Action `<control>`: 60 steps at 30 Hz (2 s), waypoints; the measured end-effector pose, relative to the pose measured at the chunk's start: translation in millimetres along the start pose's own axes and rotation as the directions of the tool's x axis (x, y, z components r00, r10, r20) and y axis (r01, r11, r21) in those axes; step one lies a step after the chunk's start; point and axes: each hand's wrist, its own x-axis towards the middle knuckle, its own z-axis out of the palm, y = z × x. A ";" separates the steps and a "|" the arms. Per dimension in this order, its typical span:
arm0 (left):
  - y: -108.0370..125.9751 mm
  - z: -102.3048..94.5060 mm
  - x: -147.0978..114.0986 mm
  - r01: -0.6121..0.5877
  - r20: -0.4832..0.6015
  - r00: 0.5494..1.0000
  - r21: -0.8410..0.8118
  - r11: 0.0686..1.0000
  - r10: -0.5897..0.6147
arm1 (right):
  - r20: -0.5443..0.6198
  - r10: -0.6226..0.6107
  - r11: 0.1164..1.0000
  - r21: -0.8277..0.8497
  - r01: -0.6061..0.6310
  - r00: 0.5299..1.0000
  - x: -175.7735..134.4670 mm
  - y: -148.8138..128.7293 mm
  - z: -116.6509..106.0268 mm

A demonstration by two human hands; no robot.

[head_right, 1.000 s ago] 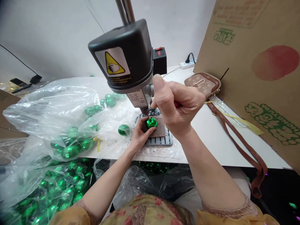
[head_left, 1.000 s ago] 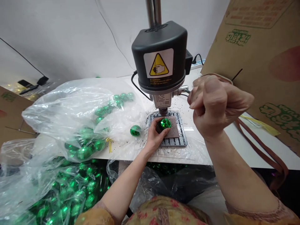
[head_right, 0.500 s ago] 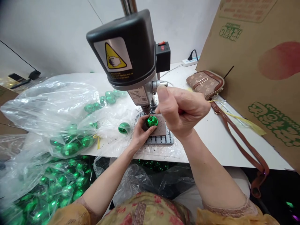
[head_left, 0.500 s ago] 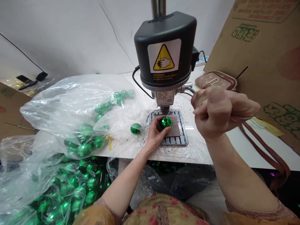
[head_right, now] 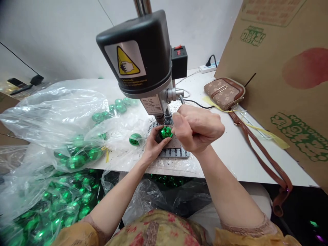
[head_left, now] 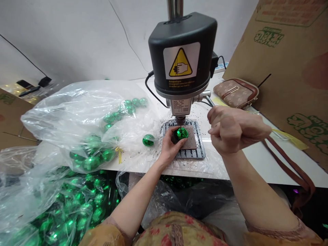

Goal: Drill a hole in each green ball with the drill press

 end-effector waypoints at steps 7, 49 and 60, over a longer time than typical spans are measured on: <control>-1.9 1.9 0.1 0.001 -0.017 1.000 0.013 1.000 -0.001 | -0.169 0.176 0.983 -0.013 -0.181 0.970 28.7 -13.2 17.3; 50.9 -67.1 -68.4 0.252 -0.046 0.956 -0.382 0.889 -0.290 | -0.130 0.281 0.957 0.112 -0.267 0.951 58.3 -10.4 26.7; 22.3 -32.4 0.0 0.250 0.017 0.967 -0.217 0.944 -0.253 | -0.065 0.343 0.939 0.017 -0.342 0.937 58.8 -15.0 22.1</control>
